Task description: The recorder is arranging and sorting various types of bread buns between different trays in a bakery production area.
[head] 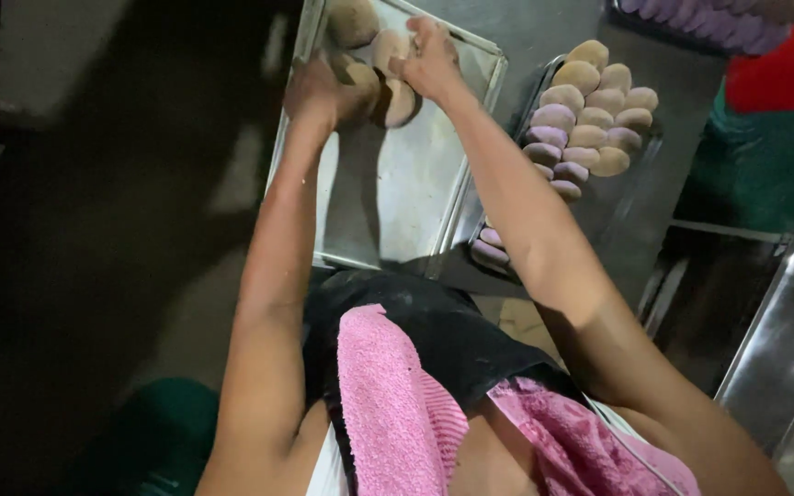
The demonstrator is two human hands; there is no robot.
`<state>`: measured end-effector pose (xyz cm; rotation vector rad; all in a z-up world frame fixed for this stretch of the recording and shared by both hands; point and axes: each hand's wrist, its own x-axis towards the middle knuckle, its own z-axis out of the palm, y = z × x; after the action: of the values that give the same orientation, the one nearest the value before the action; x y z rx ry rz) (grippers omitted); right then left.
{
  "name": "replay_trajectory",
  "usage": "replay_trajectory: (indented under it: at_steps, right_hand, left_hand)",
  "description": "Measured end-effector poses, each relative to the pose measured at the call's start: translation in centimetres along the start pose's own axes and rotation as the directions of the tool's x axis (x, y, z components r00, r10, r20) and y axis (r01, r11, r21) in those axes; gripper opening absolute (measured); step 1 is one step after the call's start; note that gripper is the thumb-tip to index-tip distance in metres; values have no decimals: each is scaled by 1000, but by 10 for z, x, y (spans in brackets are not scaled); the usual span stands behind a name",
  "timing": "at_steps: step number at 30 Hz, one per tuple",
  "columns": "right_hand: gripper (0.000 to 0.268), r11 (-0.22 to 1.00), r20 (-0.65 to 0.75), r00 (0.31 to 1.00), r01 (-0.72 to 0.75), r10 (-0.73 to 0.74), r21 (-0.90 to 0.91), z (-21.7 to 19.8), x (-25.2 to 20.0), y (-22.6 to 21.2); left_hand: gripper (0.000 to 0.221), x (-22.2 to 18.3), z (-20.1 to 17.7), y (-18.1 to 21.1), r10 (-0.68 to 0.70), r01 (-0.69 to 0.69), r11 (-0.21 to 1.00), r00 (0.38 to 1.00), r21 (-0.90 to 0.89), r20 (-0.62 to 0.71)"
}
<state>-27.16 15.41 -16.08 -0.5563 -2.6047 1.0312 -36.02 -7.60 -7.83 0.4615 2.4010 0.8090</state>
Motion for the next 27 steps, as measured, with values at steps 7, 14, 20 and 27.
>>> replay_trajectory:
  at_steps: [7, 14, 20, 27]
  right_hand:
    - [49, 1000, 174, 985, -9, 10, -2, -20, -34, -36]
    - [43, 983, -153, 978, 159, -144, 94, -54, -63, -39]
    - [57, 801, 459, 885, -334, 84, 497, -57, -78, -37]
    - [81, 979, 277, 939, 187, -203, 86, -48, -107, -53]
  left_hand:
    - [90, -59, 10, -20, 236, -246, 968, 961, -58, -143]
    - [69, -127, 6, -43, 144, -148, 986, 988, -73, -51]
    - [72, -148, 9, -53, 164, -174, 980, 982, -100, -98]
    - [70, -175, 7, -44, 247, -254, 967, 954, -20, -170]
